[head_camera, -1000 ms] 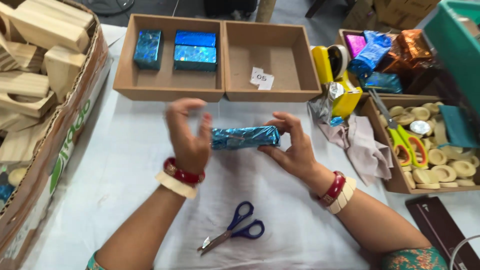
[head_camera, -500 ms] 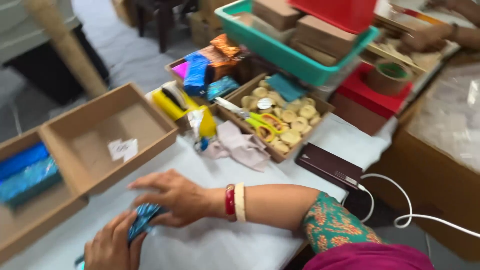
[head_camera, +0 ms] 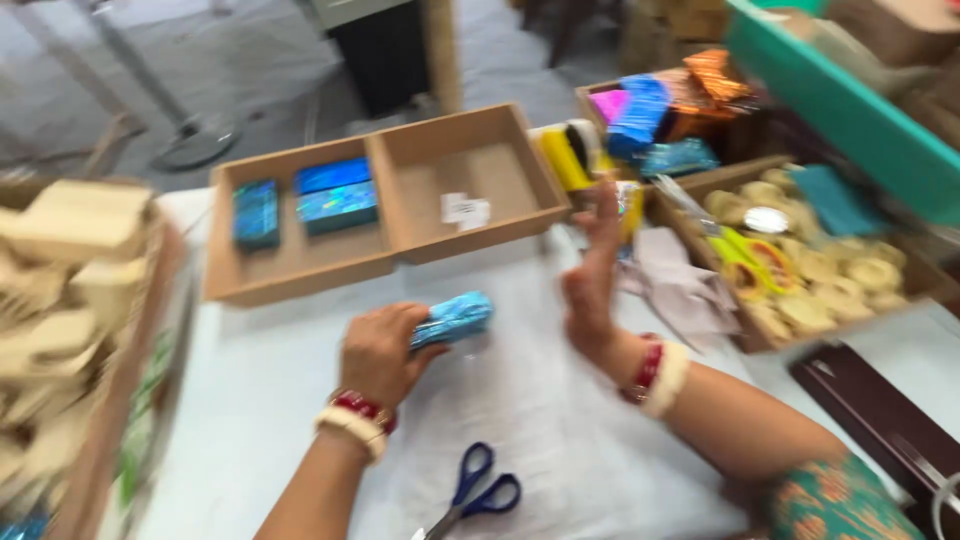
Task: The person wraps a small rectangular box with shiny blue foil paper. They fold the edges and corners of the paper around the box and secure the wrapping using clear tape. The person handles the box and the wrapping paper by hand throughout the process.
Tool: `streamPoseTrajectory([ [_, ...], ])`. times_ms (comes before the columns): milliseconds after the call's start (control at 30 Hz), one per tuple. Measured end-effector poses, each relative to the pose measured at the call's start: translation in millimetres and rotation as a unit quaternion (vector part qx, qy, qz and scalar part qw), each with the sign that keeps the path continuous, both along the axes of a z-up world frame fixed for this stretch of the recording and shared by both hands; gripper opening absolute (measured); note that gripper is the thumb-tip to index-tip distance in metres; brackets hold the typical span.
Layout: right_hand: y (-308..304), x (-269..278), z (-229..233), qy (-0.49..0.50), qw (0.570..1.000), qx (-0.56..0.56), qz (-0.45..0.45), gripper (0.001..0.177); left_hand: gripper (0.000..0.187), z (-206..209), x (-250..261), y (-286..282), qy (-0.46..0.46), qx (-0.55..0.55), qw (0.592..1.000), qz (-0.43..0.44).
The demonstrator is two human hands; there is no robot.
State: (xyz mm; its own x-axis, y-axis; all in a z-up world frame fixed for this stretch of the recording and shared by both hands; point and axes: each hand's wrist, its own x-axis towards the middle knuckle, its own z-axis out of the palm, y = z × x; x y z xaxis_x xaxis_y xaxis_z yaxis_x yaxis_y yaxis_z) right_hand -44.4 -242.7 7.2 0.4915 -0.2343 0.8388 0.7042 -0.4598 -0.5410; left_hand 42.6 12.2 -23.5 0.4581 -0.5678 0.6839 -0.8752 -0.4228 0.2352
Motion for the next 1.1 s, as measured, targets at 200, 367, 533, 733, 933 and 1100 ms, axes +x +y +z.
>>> streamPoseTrajectory([
  [200, 15, -6, 0, 0.086, 0.972, -0.218, -0.023, 0.075, 0.050, -2, 2, 5, 0.064, 0.035, 0.997, -0.014],
  [367, 25, 6, -5, 0.200, 0.901, -0.383, 0.040, 0.073, 0.055, 16, 4, 22, -0.007, 0.056, 0.998, -0.039],
  [533, 16, 7, -3, 0.199, 0.902, -0.381, 0.031, 0.066, 0.048, 22, 14, 37, 0.037, 0.120, 0.991, -0.041],
  [733, 23, 10, -8, 0.327, 0.885, -0.322, 0.086, 0.065, 0.043, 23, 16, 37, 0.033, 0.129, 0.991, -0.018],
  [933, 32, 7, -9, 0.270, 0.903, -0.325, 0.081, 0.063, 0.025, 28, 1, 26, -0.112, 0.081, 0.989, -0.042],
  [1100, 28, 2, -18, 0.345, 0.916, -0.163, 0.122, 0.050, 0.024, 46, -21, 25, -0.036, -0.173, 0.980, -0.092],
])
